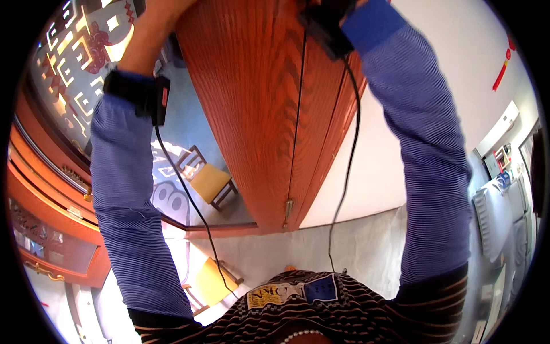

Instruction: Wiping down a glass-paneled wooden door and its frame with a cloth.

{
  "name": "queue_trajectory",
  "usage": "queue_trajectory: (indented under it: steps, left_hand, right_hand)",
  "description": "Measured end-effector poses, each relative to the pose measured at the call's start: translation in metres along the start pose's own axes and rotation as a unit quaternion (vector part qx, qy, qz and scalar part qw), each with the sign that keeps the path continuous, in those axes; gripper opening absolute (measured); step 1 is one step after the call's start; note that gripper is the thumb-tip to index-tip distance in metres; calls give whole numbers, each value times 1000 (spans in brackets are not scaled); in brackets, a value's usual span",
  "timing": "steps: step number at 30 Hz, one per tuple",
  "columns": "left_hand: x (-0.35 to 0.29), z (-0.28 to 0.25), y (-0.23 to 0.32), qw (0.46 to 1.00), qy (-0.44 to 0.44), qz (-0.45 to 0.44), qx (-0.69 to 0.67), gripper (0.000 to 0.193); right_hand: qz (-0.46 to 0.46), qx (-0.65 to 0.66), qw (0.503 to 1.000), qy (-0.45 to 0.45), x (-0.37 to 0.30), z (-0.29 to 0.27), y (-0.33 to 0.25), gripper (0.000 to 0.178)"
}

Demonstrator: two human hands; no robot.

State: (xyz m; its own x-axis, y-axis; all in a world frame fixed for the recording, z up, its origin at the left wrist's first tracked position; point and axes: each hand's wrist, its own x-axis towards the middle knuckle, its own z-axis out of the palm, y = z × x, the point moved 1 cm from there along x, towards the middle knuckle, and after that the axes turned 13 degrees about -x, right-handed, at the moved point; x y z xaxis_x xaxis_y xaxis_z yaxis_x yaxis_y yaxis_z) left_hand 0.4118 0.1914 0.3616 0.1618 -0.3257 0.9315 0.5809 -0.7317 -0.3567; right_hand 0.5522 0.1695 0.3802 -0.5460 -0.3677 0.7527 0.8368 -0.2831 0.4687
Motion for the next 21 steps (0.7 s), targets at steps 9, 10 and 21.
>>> queue_trajectory:
  steps: [9, 10, 21]
  left_hand:
    - [-153, -13, 111, 984, -176, -5, 30, 42]
    - [-171, -12, 129, 977, -211, -19, 10, 42]
    - [-312, -13, 229, 913, -376, -93, -129, 33]
  right_hand:
    - [94, 131, 965, -205, -161, -125, -50, 46]
    - [95, 117, 965, -215, -177, -137, -52, 38]
    - [189, 67, 874, -443, -329, -254, -101, 44]
